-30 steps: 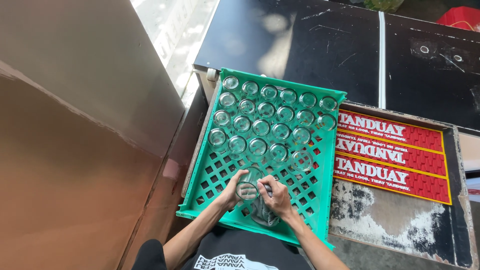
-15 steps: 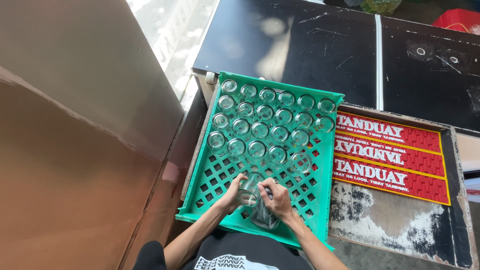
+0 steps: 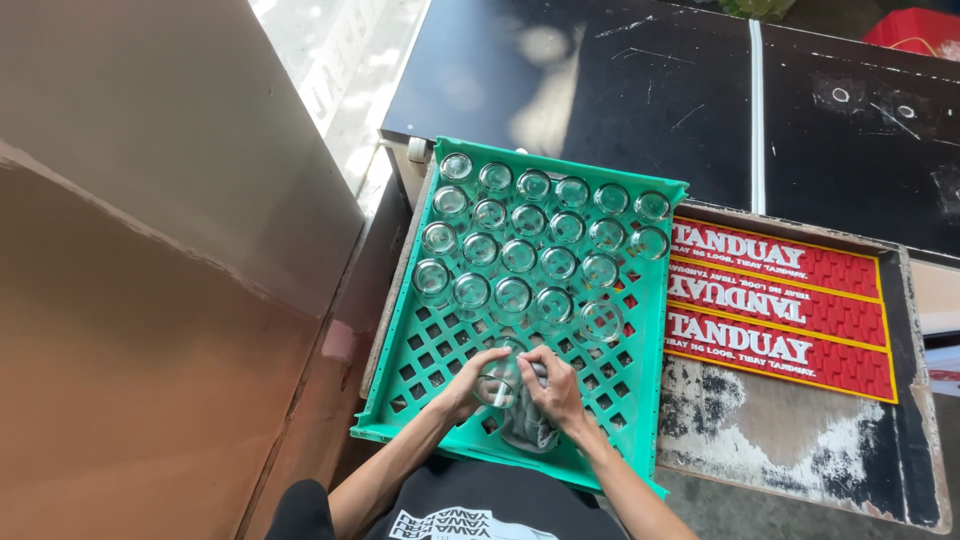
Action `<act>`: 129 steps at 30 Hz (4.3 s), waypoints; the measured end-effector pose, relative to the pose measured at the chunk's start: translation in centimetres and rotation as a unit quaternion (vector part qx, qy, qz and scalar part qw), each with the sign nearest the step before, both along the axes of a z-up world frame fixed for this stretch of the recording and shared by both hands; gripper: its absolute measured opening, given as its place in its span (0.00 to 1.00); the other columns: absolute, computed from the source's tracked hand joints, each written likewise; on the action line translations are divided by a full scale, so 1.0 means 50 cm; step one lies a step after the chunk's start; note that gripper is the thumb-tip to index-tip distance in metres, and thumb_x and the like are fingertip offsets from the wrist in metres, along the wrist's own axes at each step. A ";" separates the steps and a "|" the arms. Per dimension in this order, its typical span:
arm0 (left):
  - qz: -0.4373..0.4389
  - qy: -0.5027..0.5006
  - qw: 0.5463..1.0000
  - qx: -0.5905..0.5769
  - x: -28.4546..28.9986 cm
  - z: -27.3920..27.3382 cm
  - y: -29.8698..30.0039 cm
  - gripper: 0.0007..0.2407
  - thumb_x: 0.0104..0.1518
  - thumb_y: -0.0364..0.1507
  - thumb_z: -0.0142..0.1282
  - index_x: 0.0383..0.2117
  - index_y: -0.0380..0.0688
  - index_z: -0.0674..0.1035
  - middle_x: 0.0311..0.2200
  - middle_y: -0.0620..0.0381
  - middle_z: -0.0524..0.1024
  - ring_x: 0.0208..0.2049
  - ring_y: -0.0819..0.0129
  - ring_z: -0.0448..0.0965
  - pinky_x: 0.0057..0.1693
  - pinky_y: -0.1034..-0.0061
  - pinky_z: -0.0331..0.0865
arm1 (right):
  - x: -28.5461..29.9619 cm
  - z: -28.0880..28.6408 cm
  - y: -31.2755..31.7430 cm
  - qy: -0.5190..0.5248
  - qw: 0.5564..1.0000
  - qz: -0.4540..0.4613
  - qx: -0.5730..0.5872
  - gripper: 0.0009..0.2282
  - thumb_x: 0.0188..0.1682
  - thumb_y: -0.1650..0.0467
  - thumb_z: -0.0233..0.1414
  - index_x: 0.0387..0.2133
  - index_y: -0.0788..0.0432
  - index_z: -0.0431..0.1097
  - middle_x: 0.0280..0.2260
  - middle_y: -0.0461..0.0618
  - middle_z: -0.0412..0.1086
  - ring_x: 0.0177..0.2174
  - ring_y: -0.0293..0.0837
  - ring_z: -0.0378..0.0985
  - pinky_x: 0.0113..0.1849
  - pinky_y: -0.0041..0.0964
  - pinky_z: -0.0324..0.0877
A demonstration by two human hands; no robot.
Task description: The recorder wipes and polishes small glassware items from a crate using a cloth.
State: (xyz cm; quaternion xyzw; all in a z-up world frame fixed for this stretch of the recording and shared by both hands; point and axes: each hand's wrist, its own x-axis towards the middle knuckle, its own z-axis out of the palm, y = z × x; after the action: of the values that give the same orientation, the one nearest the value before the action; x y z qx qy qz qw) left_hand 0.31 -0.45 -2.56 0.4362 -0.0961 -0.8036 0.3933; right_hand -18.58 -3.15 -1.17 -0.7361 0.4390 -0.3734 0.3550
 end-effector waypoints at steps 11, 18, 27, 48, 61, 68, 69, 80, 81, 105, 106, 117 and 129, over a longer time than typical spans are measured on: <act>-0.015 0.094 0.995 0.034 0.002 -0.003 -0.003 0.21 0.53 0.43 0.61 0.47 0.43 0.76 0.41 0.51 0.79 0.38 0.61 0.81 0.44 0.62 0.81 | -0.014 0.000 -0.018 -0.012 0.998 -0.032 0.048 0.08 0.51 0.68 0.56 0.34 0.62 0.72 0.25 0.53 0.76 0.26 0.41 0.81 0.29 0.36 0.74; 0.023 -0.011 0.999 0.032 0.000 -0.012 -0.005 0.18 0.53 0.44 0.60 0.45 0.51 0.77 0.37 0.61 0.75 0.37 0.68 0.75 0.44 0.66 0.72 | -0.008 -0.010 -0.006 -0.033 0.999 -0.007 0.023 0.07 0.50 0.69 0.57 0.34 0.62 0.71 0.24 0.51 0.74 0.23 0.41 0.78 0.26 0.36 0.72; 0.022 -0.098 0.994 0.034 -0.025 -0.070 -0.008 0.17 0.55 0.42 0.50 0.50 0.61 0.75 0.37 0.56 0.76 0.37 0.66 0.76 0.43 0.69 0.71 | -0.013 -0.020 -0.006 -0.018 1.000 -0.022 0.000 0.06 0.50 0.69 0.57 0.32 0.61 0.73 0.25 0.53 0.76 0.25 0.43 0.82 0.28 0.37 0.74; -0.033 0.043 0.998 0.035 -0.013 -0.006 -0.004 0.21 0.52 0.47 0.58 0.46 0.49 0.80 0.36 0.59 0.80 0.34 0.68 0.79 0.44 0.66 0.75 | -0.013 -0.009 -0.005 -0.004 0.991 -0.074 -0.109 0.04 0.52 0.72 0.56 0.35 0.62 0.70 0.29 0.52 0.76 0.26 0.48 0.82 0.28 0.38 0.74; -0.016 0.058 0.996 0.061 -0.003 -0.065 -0.005 0.28 0.54 0.52 0.56 0.50 0.41 0.75 0.40 0.50 0.79 0.36 0.64 0.82 0.46 0.67 0.79 | 0.005 0.019 -0.001 -0.006 0.990 -0.053 -0.132 0.04 0.52 0.72 0.56 0.35 0.61 0.70 0.28 0.52 0.75 0.25 0.49 0.81 0.28 0.38 0.73; -0.052 0.057 0.994 0.082 -0.002 -0.090 -0.009 0.24 0.55 0.49 0.52 0.47 0.44 0.79 0.37 0.53 0.77 0.33 0.64 0.76 0.43 0.66 0.74 | -0.025 0.034 -0.005 0.012 0.994 -0.050 -0.097 0.04 0.51 0.70 0.56 0.34 0.59 0.72 0.27 0.51 0.75 0.25 0.48 0.80 0.27 0.40 0.73; -0.062 0.007 0.996 0.071 0.000 -0.075 -0.009 0.23 0.54 0.48 0.49 0.48 0.47 0.81 0.36 0.56 0.76 0.33 0.66 0.76 0.42 0.66 0.74 | -0.030 0.044 0.000 -0.008 0.993 -0.004 -0.115 0.05 0.51 0.70 0.57 0.34 0.59 0.72 0.28 0.51 0.74 0.26 0.49 0.80 0.28 0.41 0.73; -0.053 0.011 0.997 0.056 0.000 -0.151 -0.023 0.22 0.60 0.46 0.48 0.51 0.43 0.76 0.43 0.48 0.78 0.39 0.59 0.79 0.44 0.63 0.73 | -0.045 0.037 -0.011 0.030 0.985 -0.048 -0.166 0.07 0.56 0.67 0.55 0.33 0.58 0.71 0.30 0.50 0.73 0.29 0.49 0.79 0.31 0.42 0.73; -0.060 0.005 0.997 0.056 0.004 -0.172 -0.026 0.20 0.59 0.43 0.49 0.51 0.43 0.76 0.44 0.47 0.79 0.40 0.57 0.79 0.44 0.61 0.73 | -0.049 0.031 -0.013 0.021 0.987 -0.049 -0.153 0.08 0.56 0.66 0.54 0.33 0.58 0.71 0.29 0.49 0.73 0.29 0.48 0.79 0.31 0.41 0.74; -0.078 -0.036 0.995 0.039 -0.054 0.006 -0.031 0.19 0.54 0.40 0.56 0.47 0.43 0.77 0.36 0.55 0.81 0.35 0.64 0.82 0.39 0.64 0.76 | -0.045 0.064 -0.006 -0.004 0.988 -0.029 -0.150 0.05 0.49 0.71 0.57 0.30 0.61 0.71 0.27 0.52 0.74 0.28 0.51 0.80 0.30 0.42 0.73; -0.077 -0.037 0.996 0.040 -0.055 0.013 -0.034 0.19 0.54 0.40 0.56 0.47 0.43 0.77 0.36 0.55 0.81 0.35 0.64 0.82 0.39 0.64 0.76 | -0.046 0.050 -0.013 -0.005 0.988 -0.028 -0.150 0.05 0.49 0.71 0.57 0.30 0.61 0.71 0.27 0.52 0.74 0.28 0.51 0.80 0.30 0.42 0.73; -0.132 -0.040 0.989 0.060 -0.064 -0.022 -0.065 0.20 0.54 0.43 0.57 0.46 0.43 0.76 0.33 0.53 0.79 0.31 0.63 0.80 0.38 0.66 0.78 | -0.042 0.051 0.006 0.045 0.991 -0.114 -0.056 0.05 0.47 0.70 0.57 0.29 0.60 0.72 0.25 0.53 0.76 0.26 0.52 0.82 0.27 0.44 0.74; -0.154 -0.004 0.988 0.002 -0.048 -0.021 -0.058 0.21 0.55 0.46 0.58 0.45 0.43 0.77 0.35 0.56 0.80 0.34 0.66 0.82 0.41 0.67 0.77 | -0.032 0.046 0.021 0.034 0.990 -0.130 -0.039 0.06 0.46 0.69 0.58 0.31 0.60 0.71 0.24 0.52 0.78 0.26 0.52 0.84 0.27 0.41 0.75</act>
State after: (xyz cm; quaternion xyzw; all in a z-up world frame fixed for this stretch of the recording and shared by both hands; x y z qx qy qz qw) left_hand -2.09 -3.38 -3.63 0.4202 -0.1615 -0.8531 0.2637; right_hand -20.18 -2.12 1.15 -0.6986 0.5279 -0.4077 0.2590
